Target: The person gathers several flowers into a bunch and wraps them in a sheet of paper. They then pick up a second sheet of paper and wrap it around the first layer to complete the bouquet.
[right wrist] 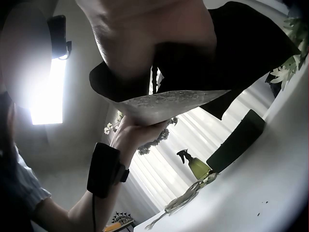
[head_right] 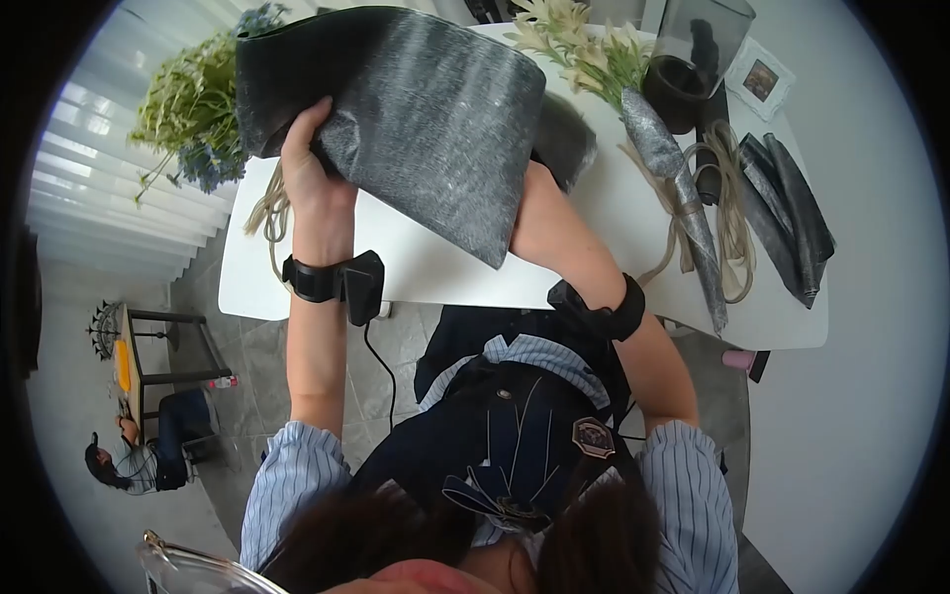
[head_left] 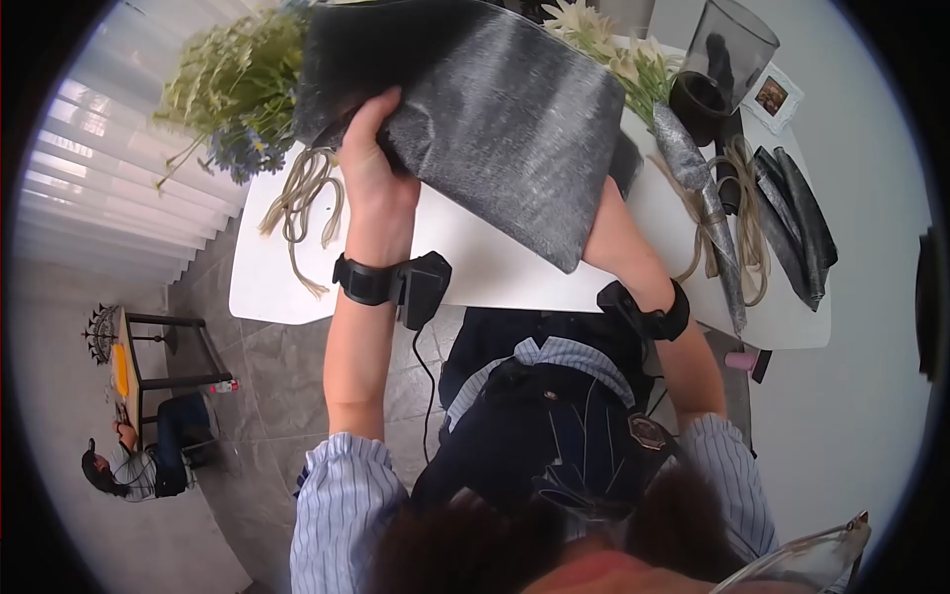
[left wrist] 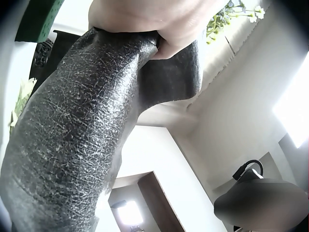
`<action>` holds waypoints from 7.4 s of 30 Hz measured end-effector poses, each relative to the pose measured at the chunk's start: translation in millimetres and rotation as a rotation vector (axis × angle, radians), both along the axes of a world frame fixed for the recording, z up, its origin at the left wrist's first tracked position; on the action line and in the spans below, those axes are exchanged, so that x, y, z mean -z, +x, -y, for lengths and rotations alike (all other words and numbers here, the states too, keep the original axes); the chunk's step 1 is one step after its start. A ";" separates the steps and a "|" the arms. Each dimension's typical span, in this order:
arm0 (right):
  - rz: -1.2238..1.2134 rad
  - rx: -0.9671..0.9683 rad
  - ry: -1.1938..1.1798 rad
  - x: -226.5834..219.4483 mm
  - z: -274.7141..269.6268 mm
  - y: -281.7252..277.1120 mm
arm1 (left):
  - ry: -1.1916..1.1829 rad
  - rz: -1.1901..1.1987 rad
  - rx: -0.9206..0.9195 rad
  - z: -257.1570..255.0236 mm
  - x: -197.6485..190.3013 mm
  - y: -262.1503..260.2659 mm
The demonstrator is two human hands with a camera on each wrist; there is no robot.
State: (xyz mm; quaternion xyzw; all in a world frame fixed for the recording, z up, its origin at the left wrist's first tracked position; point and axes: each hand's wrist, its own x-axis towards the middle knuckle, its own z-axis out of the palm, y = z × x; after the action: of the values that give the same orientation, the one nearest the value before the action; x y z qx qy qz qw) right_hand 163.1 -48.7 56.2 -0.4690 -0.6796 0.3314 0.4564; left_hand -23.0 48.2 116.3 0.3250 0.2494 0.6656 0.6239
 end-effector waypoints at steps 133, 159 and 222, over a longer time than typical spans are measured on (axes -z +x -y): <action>-0.520 -0.572 -0.338 -104.9 -37.2 12.3 | 0.185 -0.259 0.102 42.2 36.5 -16.6; 0.094 0.143 0.401 -68.6 -28.1 -64.6 | 0.414 -0.619 -0.313 42.8 30.8 16.9; -0.993 -0.665 0.012 -57.6 -47.5 58.9 | 0.664 -1.282 0.392 56.6 -11.9 -10.5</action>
State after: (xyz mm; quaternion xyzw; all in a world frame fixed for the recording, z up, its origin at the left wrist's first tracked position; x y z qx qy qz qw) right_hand 222.1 -1.2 113.8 -0.0173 -0.4971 0.6323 0.5940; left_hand -33.4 -8.4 128.2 0.8590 0.2878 0.2623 0.3325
